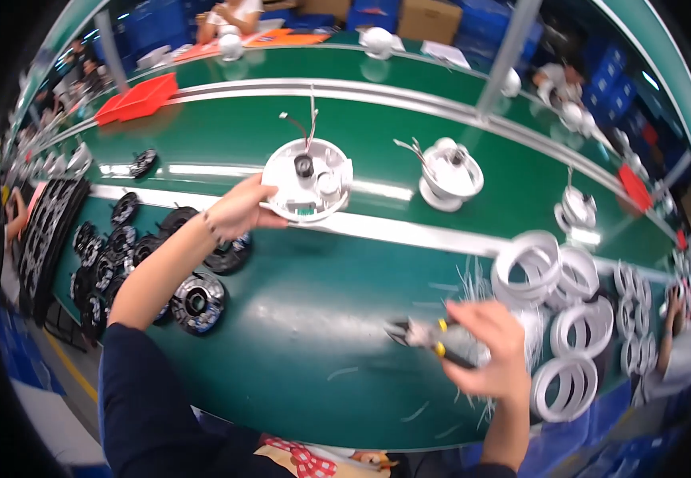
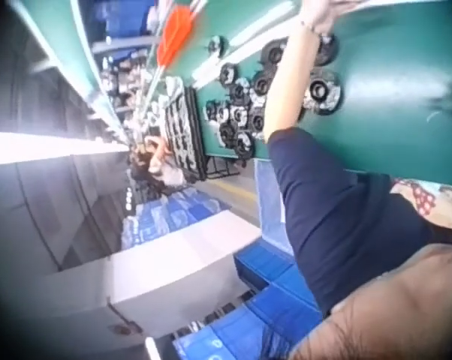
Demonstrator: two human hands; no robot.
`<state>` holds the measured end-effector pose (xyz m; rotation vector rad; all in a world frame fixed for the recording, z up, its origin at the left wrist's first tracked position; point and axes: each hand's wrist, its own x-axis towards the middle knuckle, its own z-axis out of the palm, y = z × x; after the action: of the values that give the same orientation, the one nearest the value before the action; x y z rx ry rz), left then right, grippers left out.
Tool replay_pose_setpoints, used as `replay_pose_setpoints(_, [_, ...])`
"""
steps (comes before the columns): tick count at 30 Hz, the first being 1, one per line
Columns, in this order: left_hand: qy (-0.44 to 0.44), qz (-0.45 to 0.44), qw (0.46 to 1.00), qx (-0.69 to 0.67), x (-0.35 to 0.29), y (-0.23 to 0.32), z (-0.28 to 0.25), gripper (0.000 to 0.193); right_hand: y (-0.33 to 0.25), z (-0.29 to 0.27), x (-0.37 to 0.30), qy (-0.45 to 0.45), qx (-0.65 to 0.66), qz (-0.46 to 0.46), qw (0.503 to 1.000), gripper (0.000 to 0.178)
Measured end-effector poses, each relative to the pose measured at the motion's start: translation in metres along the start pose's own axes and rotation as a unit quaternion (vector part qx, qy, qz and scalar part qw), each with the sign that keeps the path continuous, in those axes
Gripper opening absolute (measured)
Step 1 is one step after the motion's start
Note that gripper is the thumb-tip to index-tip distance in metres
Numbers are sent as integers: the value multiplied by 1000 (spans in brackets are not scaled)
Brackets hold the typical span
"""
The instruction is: Assembling components of CCTV cameras on a factory production line.
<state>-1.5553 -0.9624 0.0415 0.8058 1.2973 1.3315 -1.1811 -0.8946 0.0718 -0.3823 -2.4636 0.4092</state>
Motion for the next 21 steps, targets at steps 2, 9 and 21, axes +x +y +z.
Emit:
replay_pose_setpoints(2, [-34, -78, 994, -64, -26, -23, 34, 46, 3, -2, 18, 1, -24, -38, 999, 59])
replay_pose_setpoints(9, [-139, -227, 964, 0, -74, -47, 98, 62, 12, -5, 31, -94, -176, -14, 980, 54])
replay_pose_setpoints(21, [12, 252, 823, 509, -59, -51, 83, 13, 10, 30, 57, -150, -300, -103, 936, 34])
